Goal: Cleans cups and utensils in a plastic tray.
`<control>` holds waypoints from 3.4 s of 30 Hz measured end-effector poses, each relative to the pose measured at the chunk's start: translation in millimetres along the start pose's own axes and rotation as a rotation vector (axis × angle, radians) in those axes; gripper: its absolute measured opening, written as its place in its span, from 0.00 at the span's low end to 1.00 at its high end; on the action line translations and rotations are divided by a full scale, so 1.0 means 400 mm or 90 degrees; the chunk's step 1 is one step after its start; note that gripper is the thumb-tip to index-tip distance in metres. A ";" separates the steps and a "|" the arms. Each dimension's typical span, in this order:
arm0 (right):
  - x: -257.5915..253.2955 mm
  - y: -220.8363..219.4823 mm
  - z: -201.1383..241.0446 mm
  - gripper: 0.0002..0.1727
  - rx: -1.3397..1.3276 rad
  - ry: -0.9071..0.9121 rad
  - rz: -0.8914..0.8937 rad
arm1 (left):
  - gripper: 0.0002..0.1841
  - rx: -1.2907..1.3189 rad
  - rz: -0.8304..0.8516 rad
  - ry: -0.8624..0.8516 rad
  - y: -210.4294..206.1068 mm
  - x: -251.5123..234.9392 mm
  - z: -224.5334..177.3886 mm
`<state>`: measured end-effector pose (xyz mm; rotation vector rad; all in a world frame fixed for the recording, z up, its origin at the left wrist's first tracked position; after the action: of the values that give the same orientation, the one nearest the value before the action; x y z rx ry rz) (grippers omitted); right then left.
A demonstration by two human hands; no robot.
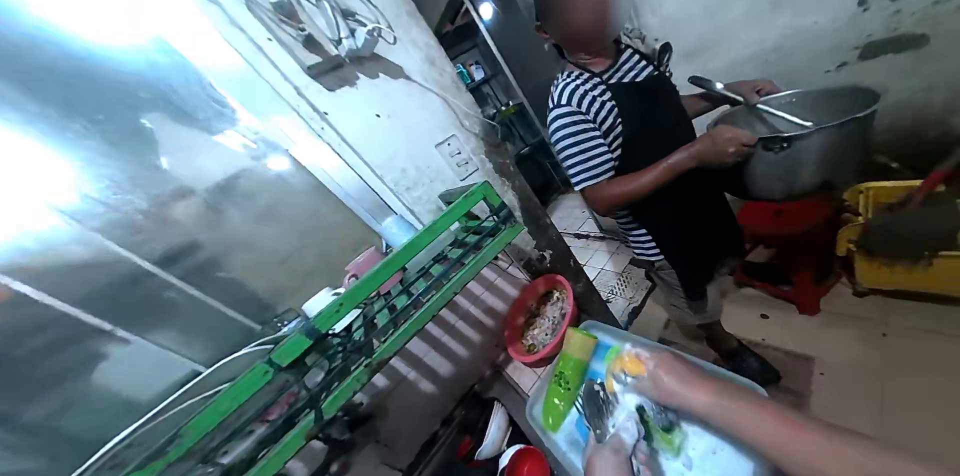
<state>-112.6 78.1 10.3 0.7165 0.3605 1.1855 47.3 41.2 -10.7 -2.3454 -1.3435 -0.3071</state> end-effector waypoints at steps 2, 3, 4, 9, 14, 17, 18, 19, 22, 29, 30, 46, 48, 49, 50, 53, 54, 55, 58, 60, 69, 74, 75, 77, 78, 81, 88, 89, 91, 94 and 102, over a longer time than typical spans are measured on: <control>-0.011 0.042 -0.004 0.31 -0.053 -0.031 -0.093 | 0.05 0.028 0.038 0.005 0.005 -0.002 0.008; -0.022 0.059 -0.007 0.32 -0.125 -0.049 -0.144 | 0.05 0.034 0.048 0.005 0.007 -0.001 0.005; -0.032 0.068 -0.010 0.36 -0.203 -0.071 -0.167 | 0.05 0.042 0.051 0.007 0.008 0.001 0.000; 0.006 0.067 0.032 0.34 -0.167 -0.041 0.019 | 0.06 0.051 0.096 0.052 0.003 0.011 -0.018; -0.017 0.113 -0.023 0.26 -0.488 -0.110 -0.236 | 0.14 0.058 0.100 0.058 0.015 -0.004 -0.009; -0.010 0.024 -0.008 0.38 -0.544 -0.172 -0.243 | 0.12 0.046 0.053 0.011 -0.013 -0.017 -0.011; 0.000 -0.005 0.011 0.41 -0.493 -0.175 -0.192 | 0.10 0.028 0.027 0.002 -0.021 -0.020 -0.012; 0.009 -0.021 0.025 0.40 -0.433 -0.174 -0.150 | 0.09 0.010 0.012 0.000 -0.026 -0.020 -0.013; 0.008 0.017 0.015 0.30 -0.346 -0.164 -0.120 | 0.09 0.008 0.011 0.014 -0.003 -0.020 -0.001; 0.025 -0.007 0.021 0.34 0.034 -0.052 0.288 | 0.08 0.143 0.049 -0.058 0.031 -0.052 -0.019; 0.028 -0.034 0.033 0.34 0.064 -0.046 0.326 | 0.07 0.131 0.062 -0.053 0.029 -0.051 -0.017; 0.032 0.051 0.043 0.34 -0.155 0.029 0.091 | 0.03 -0.147 0.069 0.139 -0.021 -0.050 -0.043; 0.026 0.052 0.044 0.26 -0.122 0.017 0.044 | 0.02 -0.144 0.106 0.148 -0.026 -0.051 -0.039; 0.023 0.058 0.035 0.24 -0.140 -0.013 0.015 | 0.04 -0.107 0.132 0.153 -0.019 -0.055 -0.041; 0.018 0.065 0.020 0.24 -0.181 -0.043 -0.017 | 0.06 -0.065 0.145 0.148 -0.010 -0.059 -0.043; 0.008 0.064 -0.034 0.25 -0.488 -0.077 -0.102 | 0.06 -0.011 0.155 0.106 -0.001 -0.060 -0.049; 0.011 0.058 -0.043 0.27 -0.619 -0.078 -0.112 | 0.06 0.006 0.136 0.090 -0.004 -0.059 -0.047; 0.014 0.051 -0.050 0.27 -0.709 -0.074 -0.111 | 0.06 0.019 0.113 0.075 -0.007 -0.059 -0.045; 0.018 0.029 -0.042 0.31 -0.556 -0.066 -0.049 | 0.05 0.022 0.065 0.037 -0.008 -0.060 -0.031; 0.013 0.016 -0.014 0.30 -0.333 -0.079 -0.015 | 0.04 0.001 0.046 -0.007 -0.012 -0.055 -0.020; -0.001 0.034 -0.035 0.28 -0.654 -0.134 -0.216 | 0.06 0.087 0.042 -0.037 0.004 -0.052 -0.019; 0.007 0.039 -0.001 0.30 -0.402 -0.100 0.001 | 0.11 0.035 0.020 -0.033 -0.004 -0.039 -0.009; 0.006 0.039 0.003 0.28 -0.391 -0.102 -0.025 | 0.11 0.040 0.011 -0.052 -0.006 -0.038 -0.006; 0.004 0.033 0.000 0.26 -0.425 -0.104 -0.092 | 0.10 0.057 -0.016 -0.083 -0.007 -0.040 -0.009; 0.006 0.026 -0.001 0.27 -0.438 -0.109 -0.110 | 0.09 0.054 -0.018 -0.086 -0.009 -0.039 -0.013; 0.021 -0.018 0.000 0.31 -0.439 -0.114 -0.099 | 0.07 -0.010 -0.012 -0.109 -0.021 -0.018 -0.019; 0.000 0.000 -0.004 0.32 -0.132 -0.038 -0.050 | 0.05 -0.030 0.021 -0.128 -0.001 -0.028 0.021; -0.014 -0.001 -0.015 0.30 -0.114 -0.019 -0.100 | 0.05 -0.009 0.042 -0.122 -0.003 -0.031 0.024; -0.014 -0.015 -0.024 0.30 -0.123 0.011 -0.129 | 0.05 0.010 0.054 -0.122 -0.007 -0.028 0.017; 0.023 -0.042 -0.015 0.34 -0.161 0.021 0.012 | 0.07 -0.052 0.019 -0.107 0.004 -0.016 -0.009; -0.048 0.050 -0.055 0.33 -0.436 -0.115 -0.228 | 0.05 0.058 0.105 -0.022 0.017 -0.027 0.013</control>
<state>-147.1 71.0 5.5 0.1438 -0.0783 0.8143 47.6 32.1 -21.5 -2.3758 -1.1456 -0.1530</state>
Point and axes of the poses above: each hand's wrist, its own x-axis away from the middle knuckle, its own y-axis out of the back of the hand, z = x × y, the point moved 2 cm from there along -x, towards the middle knuckle, and after that the axes turned 3 degrees about x, right-handed, at the moved point
